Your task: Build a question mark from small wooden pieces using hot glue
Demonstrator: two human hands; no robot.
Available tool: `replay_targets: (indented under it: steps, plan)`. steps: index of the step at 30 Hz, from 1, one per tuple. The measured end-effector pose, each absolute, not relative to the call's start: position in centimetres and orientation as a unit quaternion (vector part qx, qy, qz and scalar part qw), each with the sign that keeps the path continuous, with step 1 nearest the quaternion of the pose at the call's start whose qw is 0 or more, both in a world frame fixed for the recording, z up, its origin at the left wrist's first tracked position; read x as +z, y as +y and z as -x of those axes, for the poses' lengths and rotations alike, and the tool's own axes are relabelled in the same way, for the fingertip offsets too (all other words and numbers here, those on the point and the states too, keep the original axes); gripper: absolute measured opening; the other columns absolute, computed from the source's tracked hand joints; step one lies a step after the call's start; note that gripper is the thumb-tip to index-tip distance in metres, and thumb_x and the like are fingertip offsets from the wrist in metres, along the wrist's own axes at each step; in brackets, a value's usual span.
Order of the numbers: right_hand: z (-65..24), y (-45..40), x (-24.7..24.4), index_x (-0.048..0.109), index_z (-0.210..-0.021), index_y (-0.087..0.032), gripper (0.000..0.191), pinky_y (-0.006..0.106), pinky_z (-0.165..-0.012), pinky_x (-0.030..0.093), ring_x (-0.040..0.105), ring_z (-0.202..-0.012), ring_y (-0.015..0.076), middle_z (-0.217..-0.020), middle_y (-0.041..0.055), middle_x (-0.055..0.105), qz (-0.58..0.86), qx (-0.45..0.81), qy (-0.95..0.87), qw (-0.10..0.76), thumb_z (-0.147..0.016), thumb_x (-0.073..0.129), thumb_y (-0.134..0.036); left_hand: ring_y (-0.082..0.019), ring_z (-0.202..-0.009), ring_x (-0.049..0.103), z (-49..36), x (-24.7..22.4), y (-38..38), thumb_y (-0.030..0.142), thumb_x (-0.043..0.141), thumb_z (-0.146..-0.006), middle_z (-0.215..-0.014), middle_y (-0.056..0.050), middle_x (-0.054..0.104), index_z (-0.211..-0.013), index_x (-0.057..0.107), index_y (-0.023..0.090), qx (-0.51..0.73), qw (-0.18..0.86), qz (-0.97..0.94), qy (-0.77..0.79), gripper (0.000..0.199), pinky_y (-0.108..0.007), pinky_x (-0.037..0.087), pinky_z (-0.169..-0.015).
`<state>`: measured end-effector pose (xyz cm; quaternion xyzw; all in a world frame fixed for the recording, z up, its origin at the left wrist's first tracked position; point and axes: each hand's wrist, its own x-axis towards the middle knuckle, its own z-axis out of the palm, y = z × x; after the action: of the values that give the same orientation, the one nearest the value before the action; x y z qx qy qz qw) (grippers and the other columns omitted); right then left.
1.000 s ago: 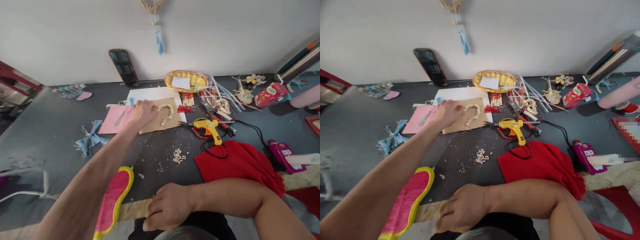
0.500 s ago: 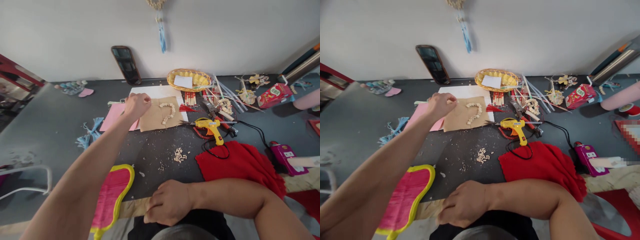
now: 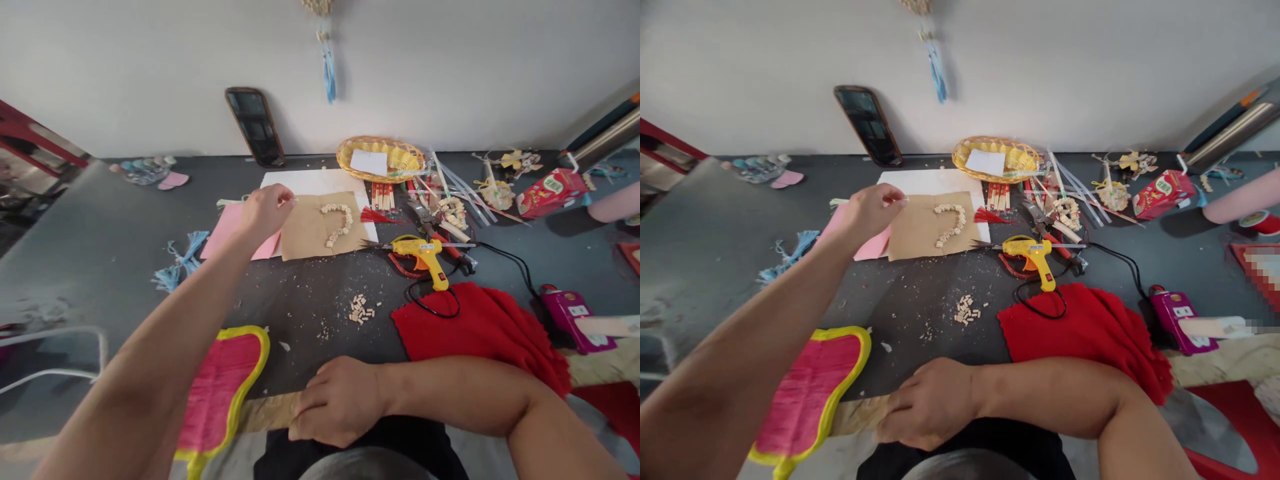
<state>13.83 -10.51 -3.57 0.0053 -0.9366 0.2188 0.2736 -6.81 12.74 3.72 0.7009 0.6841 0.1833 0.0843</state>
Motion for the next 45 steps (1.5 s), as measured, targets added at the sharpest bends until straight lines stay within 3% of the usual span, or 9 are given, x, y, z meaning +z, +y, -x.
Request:
replay_targets:
  steps: [7,11,15,20,22,27,33,45]
  plan:
    - [-13.9,-10.1,-3.0,0.07,-0.095,-0.025,0.02,0.023,-0.063,0.048,0.066,-0.072,0.0093,-0.096,-0.0046,0.076,-0.003,0.202,-0.944,0.26,-0.089,0.052,-0.03,-0.026,-0.093,0.063,7.4,4.2,8.8,0.028,0.052,-0.085,-0.1,-0.01,0.069,-0.094,0.065,0.02,0.217,0.096,-0.701,0.672,0.018,-0.04,0.049,-0.084]
    - [-14.5,-9.3,-1.2,0.068,-0.102,-0.022,0.022,0.024,-0.066,0.05,0.064,-0.075,0.0113,-0.1,-0.0011,0.074,0.033,0.171,-0.938,0.3,-0.091,0.051,-0.028,-0.027,-0.095,0.063,7.9,3.4,6.7,0.03,0.053,-0.083,-0.099,-0.009,0.07,-0.092,0.065,0.02,0.246,0.108,-0.69,0.672,0.018,-0.04,0.049,-0.085]
    - [-15.9,-6.8,2.6,0.066,-0.106,-0.014,0.021,0.026,-0.084,0.052,0.063,-0.092,0.0145,-0.098,0.0063,0.072,0.091,0.139,-0.925,0.341,-0.093,0.05,-0.02,-0.025,-0.094,0.063,8.1,2.4,4.7,0.029,0.053,-0.083,-0.1,-0.008,0.07,-0.091,0.064,0.021,0.296,0.113,-0.686,0.655,0.016,-0.039,0.05,-0.086]
    - [-18.6,-0.8,5.5,0.067,-0.1,-0.016,0.021,0.034,-0.089,0.049,0.059,-0.096,0.0195,-0.099,0.0073,0.071,0.277,0.036,-0.918,0.282,-0.098,0.046,-0.018,-0.026,-0.102,0.062,7.7,0.8,3.4,0.03,0.052,-0.088,-0.104,-0.008,0.071,-0.093,0.061,0.022,0.375,0.067,-0.671,0.637,0.013,-0.042,0.048,-0.092]
    - [-19.3,1.2,5.0,0.067,-0.099,-0.017,0.023,0.039,-0.094,0.046,0.057,-0.098,0.0217,-0.1,0.0077,0.07,0.332,-0.006,-0.914,0.232,-0.099,0.045,-0.021,-0.027,-0.105,0.061,7.5,0.3,3.3,0.03,0.051,-0.09,-0.105,-0.008,0.071,-0.094,0.061,0.023,0.383,0.051,-0.679,0.624,0.013,-0.043,0.046,-0.096]
    - [-19.7,2.9,2.4,0.068,-0.099,-0.018,0.021,0.04,-0.086,0.04,0.051,-0.105,0.0265,-0.107,0.0081,0.069,0.425,-0.068,-0.895,0.115,-0.097,0.049,-0.027,-0.026,-0.101,0.063,7.4,-0.1,2.9,0.029,0.049,-0.092,-0.102,-0.007,0.072,-0.095,0.059,0.023,0.375,0.044,-0.722,0.58,0.013,-0.042,0.045,-0.096]
    - [-19.5,3.3,1.0,0.066,-0.105,-0.019,0.019,0.042,-0.089,0.034,0.046,-0.111,0.0288,-0.116,0.0091,0.067,0.442,-0.12,-0.884,0.088,-0.096,0.053,-0.029,-0.026,-0.102,0.064,8.1,-0.5,3.3,0.029,0.047,-0.093,-0.103,-0.008,0.071,-0.096,0.058,0.022,0.393,0.035,-0.721,0.57,0.014,-0.042,0.045,-0.097]
    - [-18.1,4.7,0.6,0.071,-0.086,-0.022,0.037,0.043,-0.094,0.027,0.049,-0.095,0.0229,-0.087,0.0053,0.071,0.396,-0.156,-0.902,0.074,-0.1,0.037,-0.017,-0.027,-0.098,0.064,8.0,-0.4,3.4,0.03,0.047,-0.092,-0.099,-0.009,0.072,-0.092,0.059,0.021,0.387,0.053,-0.716,0.579,0.015,-0.042,0.046,-0.093]
